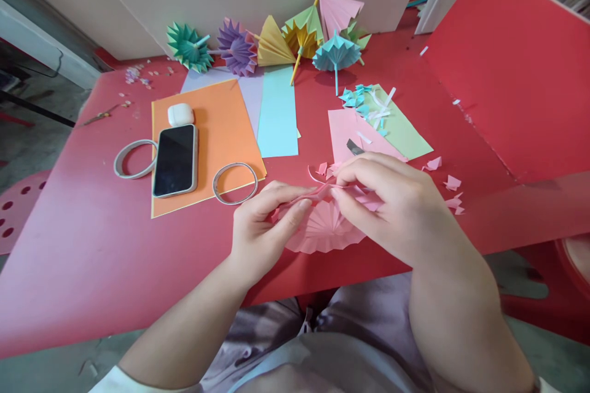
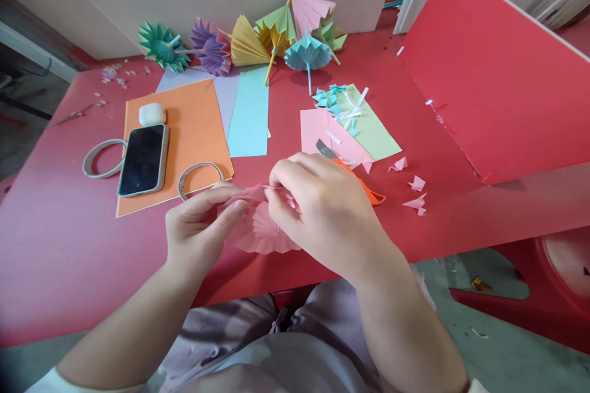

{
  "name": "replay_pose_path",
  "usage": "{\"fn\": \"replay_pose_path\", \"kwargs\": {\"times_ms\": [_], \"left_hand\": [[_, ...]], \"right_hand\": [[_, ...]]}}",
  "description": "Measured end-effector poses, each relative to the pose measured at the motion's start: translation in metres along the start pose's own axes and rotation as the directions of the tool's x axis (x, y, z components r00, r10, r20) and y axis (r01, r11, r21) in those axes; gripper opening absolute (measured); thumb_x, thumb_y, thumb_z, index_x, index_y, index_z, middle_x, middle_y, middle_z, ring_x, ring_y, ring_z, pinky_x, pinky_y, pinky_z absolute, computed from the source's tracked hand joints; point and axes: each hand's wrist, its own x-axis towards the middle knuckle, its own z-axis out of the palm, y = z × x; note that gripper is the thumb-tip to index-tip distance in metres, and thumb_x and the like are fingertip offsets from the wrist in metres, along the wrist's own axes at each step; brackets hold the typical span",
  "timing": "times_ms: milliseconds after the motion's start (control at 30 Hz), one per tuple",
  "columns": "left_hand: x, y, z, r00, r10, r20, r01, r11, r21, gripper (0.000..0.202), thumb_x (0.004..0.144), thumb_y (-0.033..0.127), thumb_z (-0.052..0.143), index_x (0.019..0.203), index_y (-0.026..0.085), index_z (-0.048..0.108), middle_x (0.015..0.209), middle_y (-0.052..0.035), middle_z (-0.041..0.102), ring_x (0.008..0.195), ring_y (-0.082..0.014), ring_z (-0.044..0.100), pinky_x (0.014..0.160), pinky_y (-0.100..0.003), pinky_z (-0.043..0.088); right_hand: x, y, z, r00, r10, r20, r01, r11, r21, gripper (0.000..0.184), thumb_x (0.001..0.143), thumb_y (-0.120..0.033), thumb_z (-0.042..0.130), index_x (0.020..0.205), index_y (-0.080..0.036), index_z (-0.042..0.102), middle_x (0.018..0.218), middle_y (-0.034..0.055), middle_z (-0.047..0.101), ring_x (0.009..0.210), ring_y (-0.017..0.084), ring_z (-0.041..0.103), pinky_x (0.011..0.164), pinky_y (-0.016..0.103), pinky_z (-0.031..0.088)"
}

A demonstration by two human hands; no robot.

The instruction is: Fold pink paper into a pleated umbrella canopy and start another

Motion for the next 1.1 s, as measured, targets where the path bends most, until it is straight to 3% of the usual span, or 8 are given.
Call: {"fn": "replay_pose_path", "kwargs": {"times_ms": [533,1100], "left_hand": [[-0.0011,0.0007,-0.0001,0.999,-0.041,-0.004,0.041,0.998,-0.040,0.016,0.082,0.016,0.062,0.092,0.023,0.072,0.073,-0.0005,0.067,0.067,-0.0100,0.058,0.061,-0.022,0.047],[0.0022,0.0005,0.0004,0.994,0.083,0.068,-0.079,0.995,-0.060,0.023,0.080,0.008,0.063,0.096,0.024,0.069,0.083,-0.0010,0.072,0.075,-0.0117,0.062,0.070,-0.026,0.050]], "right_hand": [[-0.0005,0.0001,0.0023,1.000,-0.009,-0.026,0.008,1.000,-0.016,0.010,0.085,-0.014,0.050,0.076,-0.018,0.055,0.079,0.0021,0.064,0.076,0.014,0.059,0.068,0.028,0.046],[-0.0014,-0.0020,0.0037,1.000,0.007,-0.027,-0.008,0.998,-0.065,0.012,0.085,-0.014,0.049,0.077,-0.016,0.057,0.082,0.0035,0.066,0.075,0.013,0.059,0.068,0.027,0.046]]}}
